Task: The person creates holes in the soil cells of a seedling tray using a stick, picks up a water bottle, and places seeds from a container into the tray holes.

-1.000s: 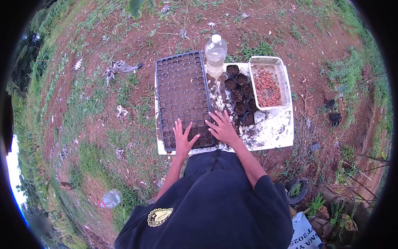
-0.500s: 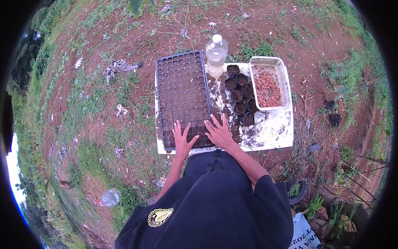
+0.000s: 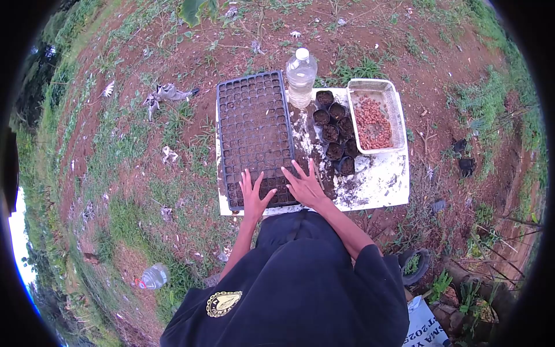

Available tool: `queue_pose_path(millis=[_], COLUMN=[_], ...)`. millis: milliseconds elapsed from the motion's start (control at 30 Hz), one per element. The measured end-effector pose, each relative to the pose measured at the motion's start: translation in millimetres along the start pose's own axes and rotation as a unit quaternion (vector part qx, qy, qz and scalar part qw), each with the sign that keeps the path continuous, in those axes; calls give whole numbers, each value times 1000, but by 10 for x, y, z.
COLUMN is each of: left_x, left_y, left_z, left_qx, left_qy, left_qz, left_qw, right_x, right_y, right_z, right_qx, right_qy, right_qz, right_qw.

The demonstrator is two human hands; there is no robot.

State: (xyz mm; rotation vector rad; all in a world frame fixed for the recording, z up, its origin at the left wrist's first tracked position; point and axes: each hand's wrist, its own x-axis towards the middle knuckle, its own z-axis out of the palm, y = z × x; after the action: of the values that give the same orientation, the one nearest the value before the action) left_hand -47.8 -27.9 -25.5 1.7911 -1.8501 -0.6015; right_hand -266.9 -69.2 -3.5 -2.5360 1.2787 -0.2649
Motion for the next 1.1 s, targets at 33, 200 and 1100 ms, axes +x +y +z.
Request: queue_pose_path(millis=[33,200,1100], left_x=[-16,58,82], left_y=[8,106,234], left_z=[-1,-28,-399], left_qx=[1,-10,-197], left_qy=[-1,24,45], left_qz=[-2,20,-197], left_qw=[1000,999,959], right_x=[-7,45,2243], right_y=[-12,227,1346], right_z=[-30,79,-417], right_qx=[-13,122,322], right_qy=[-21,121,508], right_qz=[10,6,271], right_qw=[1000,985,751])
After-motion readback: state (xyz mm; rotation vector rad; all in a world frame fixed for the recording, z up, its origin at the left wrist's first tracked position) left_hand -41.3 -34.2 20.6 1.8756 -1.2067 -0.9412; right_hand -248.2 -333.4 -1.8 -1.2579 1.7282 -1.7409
